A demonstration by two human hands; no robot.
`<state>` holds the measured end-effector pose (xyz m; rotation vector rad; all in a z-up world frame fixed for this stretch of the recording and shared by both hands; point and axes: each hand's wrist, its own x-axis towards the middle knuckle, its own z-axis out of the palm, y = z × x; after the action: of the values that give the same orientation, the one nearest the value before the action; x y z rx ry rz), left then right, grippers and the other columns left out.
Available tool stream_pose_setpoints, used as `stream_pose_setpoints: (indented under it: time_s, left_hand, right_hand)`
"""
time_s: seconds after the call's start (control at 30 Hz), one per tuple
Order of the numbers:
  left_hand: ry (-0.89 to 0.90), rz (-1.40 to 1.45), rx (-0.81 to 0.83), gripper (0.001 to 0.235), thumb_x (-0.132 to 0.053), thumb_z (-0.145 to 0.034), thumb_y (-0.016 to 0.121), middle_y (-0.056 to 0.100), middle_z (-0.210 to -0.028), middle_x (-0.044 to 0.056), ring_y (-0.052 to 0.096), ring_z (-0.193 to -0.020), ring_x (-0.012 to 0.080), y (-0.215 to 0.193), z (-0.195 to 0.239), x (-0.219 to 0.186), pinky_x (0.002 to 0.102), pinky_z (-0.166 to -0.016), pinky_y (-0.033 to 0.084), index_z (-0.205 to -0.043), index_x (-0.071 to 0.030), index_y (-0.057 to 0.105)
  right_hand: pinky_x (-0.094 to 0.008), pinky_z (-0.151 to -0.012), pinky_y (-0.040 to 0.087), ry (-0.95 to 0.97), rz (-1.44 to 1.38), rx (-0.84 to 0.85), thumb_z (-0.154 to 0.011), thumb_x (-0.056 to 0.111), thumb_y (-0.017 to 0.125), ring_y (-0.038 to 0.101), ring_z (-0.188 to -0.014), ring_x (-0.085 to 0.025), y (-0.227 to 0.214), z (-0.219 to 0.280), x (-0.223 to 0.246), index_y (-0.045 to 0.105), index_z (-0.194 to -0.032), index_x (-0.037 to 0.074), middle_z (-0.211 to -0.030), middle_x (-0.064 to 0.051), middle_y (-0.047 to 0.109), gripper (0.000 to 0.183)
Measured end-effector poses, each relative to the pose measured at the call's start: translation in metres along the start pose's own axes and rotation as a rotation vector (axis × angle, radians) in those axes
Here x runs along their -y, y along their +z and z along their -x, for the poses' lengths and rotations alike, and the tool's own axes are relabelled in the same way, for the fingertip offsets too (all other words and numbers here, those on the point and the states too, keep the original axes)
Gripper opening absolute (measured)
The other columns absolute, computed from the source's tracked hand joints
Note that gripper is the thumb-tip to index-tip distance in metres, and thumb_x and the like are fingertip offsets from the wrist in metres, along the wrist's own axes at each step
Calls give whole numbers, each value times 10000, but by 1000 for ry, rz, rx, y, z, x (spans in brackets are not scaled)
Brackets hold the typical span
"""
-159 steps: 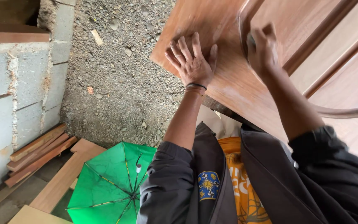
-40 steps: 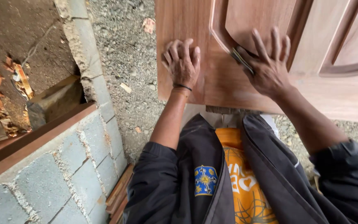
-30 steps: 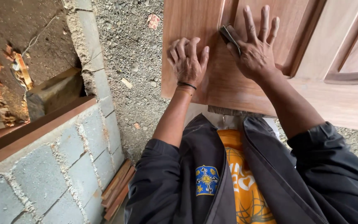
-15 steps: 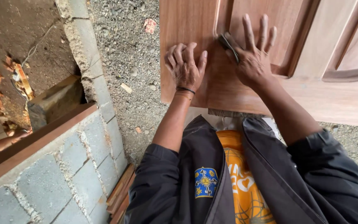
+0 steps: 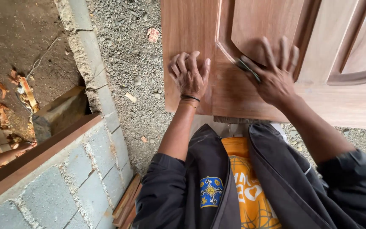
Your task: The person sands a large wooden door with a sanding block, moving across the flat panels and along the curved edges. The person repositions the door to access different sections while continuing to sand the surface.
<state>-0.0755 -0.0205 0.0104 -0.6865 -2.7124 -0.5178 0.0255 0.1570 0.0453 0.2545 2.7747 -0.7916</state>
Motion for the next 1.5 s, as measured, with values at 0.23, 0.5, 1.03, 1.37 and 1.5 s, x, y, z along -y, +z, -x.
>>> stream_pose_setpoints:
  time_s: [0.23, 0.5, 1.03, 1.37, 1.5]
  left_hand:
    - [-20, -6, 12, 278, -406, -802, 462, 432, -921, 78, 417, -925, 282, -5, -6, -6, 467, -837, 339, -898, -150, 515]
    - [-17, 18, 28, 272, -391, -816, 442, 434, -913, 79, 417, -929, 282, -8, -5, -7, 465, -851, 331, -910, -146, 513]
    - [-7, -12, 14, 286, -406, -812, 438, 429, -917, 87, 408, -933, 284, -8, -8, -5, 470, -837, 335, -917, -147, 500]
    - [6, -3, 26, 281, -393, -818, 434, 431, -916, 90, 422, -927, 287, -10, -7, -8, 459, -826, 344, -927, -141, 497]
    - [0, -5, 16, 293, -407, -809, 450, 429, -915, 87, 418, -929, 287, -9, -6, -5, 469, -834, 345, -917, -141, 509]
  right_hand:
    - [-650, -918, -88, -7, -18, 10, -902, 418, 277, -116, -1197, -465, 0, -30, 11, 367, -1300, 271, -1399, -156, -12, 434]
    - [-655, -932, -49, -4, -1, -7, -894, 406, 325, -65, -1215, -483, 1, 16, -11, 375, -1287, 302, -1411, -152, 31, 409]
    - [-556, -943, -154, -18, -54, 33, -857, 518, 200, -123, -1229, -453, -5, 18, -24, 317, -1284, 338, -1428, -149, 18, 478]
    - [-669, -920, -60, -66, 17, 60, -883, 360, 245, -64, -1211, -505, -10, -4, 3, 236, -1314, 328, -1399, -167, -13, 433]
    - [-648, -934, -94, -16, -17, 24, -860, 489, 247, -107, -1216, -474, 2, -8, -2, 310, -1295, 327, -1415, -139, -10, 467]
